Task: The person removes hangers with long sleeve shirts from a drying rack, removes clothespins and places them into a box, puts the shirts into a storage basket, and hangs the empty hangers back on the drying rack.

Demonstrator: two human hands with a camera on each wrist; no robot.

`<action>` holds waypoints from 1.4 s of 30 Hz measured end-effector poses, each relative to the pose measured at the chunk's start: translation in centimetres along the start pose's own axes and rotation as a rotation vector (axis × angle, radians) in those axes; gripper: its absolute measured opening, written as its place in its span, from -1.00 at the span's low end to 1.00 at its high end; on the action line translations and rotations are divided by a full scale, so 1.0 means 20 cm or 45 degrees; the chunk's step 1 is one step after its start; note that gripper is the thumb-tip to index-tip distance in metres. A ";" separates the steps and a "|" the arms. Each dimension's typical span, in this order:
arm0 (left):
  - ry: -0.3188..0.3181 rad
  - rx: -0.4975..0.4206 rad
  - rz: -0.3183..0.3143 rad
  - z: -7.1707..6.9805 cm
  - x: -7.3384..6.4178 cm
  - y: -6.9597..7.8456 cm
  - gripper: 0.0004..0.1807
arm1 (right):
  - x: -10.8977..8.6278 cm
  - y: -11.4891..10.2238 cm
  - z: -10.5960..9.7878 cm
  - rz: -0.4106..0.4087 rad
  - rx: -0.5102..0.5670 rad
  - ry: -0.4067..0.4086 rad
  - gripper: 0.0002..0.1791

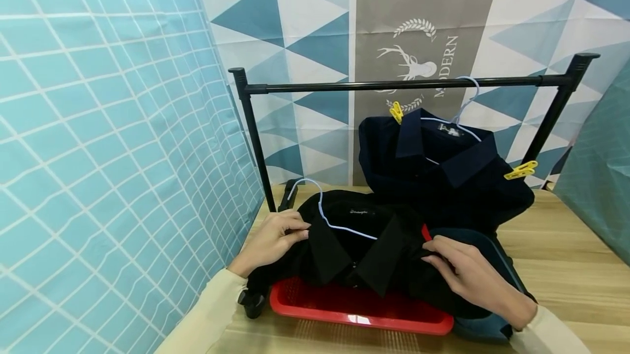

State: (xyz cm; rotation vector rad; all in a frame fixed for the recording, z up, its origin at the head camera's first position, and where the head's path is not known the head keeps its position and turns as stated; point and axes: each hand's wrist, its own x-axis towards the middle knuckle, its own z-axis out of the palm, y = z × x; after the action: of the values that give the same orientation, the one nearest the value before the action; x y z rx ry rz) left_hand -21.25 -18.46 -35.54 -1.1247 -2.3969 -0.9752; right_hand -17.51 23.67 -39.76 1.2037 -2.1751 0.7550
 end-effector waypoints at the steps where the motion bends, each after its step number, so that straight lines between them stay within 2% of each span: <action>1: -0.006 -0.001 0.013 0.00 0.01 0.00 -0.86 | 0.00 0.00 0.00 0.001 -0.002 0.001 -0.90; 2: -0.012 -0.005 0.032 0.00 0.02 0.00 -0.86 | 0.01 -0.01 0.01 0.003 -0.005 0.001 -0.91; 6: -0.033 -0.006 0.088 0.01 0.04 0.01 -0.80 | 0.01 -0.02 0.01 0.024 -0.015 -0.010 -0.71; 11: -0.008 0.018 0.135 0.02 0.05 0.02 -0.76 | 0.01 -0.03 0.03 0.035 -0.028 0.008 -0.65; 13: 0.019 0.015 0.151 0.02 0.05 0.01 -0.75 | 0.01 -0.02 0.03 0.040 -0.017 0.024 -0.73; 15: 0.047 0.009 0.168 0.02 0.05 0.01 -0.75 | 0.00 -0.02 0.03 0.033 -0.001 0.047 -0.89; 16: 0.057 0.001 0.172 0.02 0.04 0.00 -0.74 | 0.00 -0.02 0.03 0.037 0.008 0.056 -0.90; 19: 0.086 -0.027 0.152 0.01 0.02 -0.03 -0.70 | -0.04 0.01 0.01 0.058 0.009 0.091 -0.65; 21: 0.118 -0.041 0.117 -0.01 0.00 -0.05 -0.65 | -0.07 0.03 -0.01 0.096 -0.031 0.120 -0.56; 24: 0.172 -0.061 0.068 -0.05 -0.02 -0.06 -0.59 | -0.12 0.07 -0.04 0.184 -0.117 0.142 -0.53; 27: 0.186 -0.064 0.046 -0.07 -0.04 -0.07 -0.58 | -0.14 0.09 -0.05 0.279 -0.187 0.113 -0.55; 30: 0.176 -0.039 0.043 -0.07 -0.04 -0.07 -0.59 | -0.14 0.09 -0.05 0.338 -0.229 0.099 -0.56; 32: 0.184 -0.018 0.042 -0.05 -0.04 -0.07 -0.59 | -0.12 0.06 -0.04 0.352 -0.232 0.126 -0.53; 34: 0.197 -0.014 0.041 -0.03 -0.04 -0.07 -0.59 | -0.09 0.02 -0.02 0.342 -0.204 0.142 -0.50; 37: 0.213 -0.021 0.050 -0.01 -0.04 -0.06 -0.59 | -0.04 -0.02 0.02 0.286 -0.151 0.108 -0.52; 40: 0.205 -0.037 0.059 0.00 -0.03 -0.05 -0.59 | -0.02 -0.06 0.04 0.226 -0.076 0.071 -0.55; 42: 0.188 -0.057 0.068 -0.01 -0.03 -0.05 -0.58 | -0.02 -0.06 0.04 0.225 -0.021 0.098 -0.58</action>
State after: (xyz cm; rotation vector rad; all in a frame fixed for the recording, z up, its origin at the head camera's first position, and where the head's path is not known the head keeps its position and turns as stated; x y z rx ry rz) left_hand -21.59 -19.34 -36.23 -1.0860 -2.2279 -1.0600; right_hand -16.42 22.72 -40.33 0.9675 -2.2396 0.8394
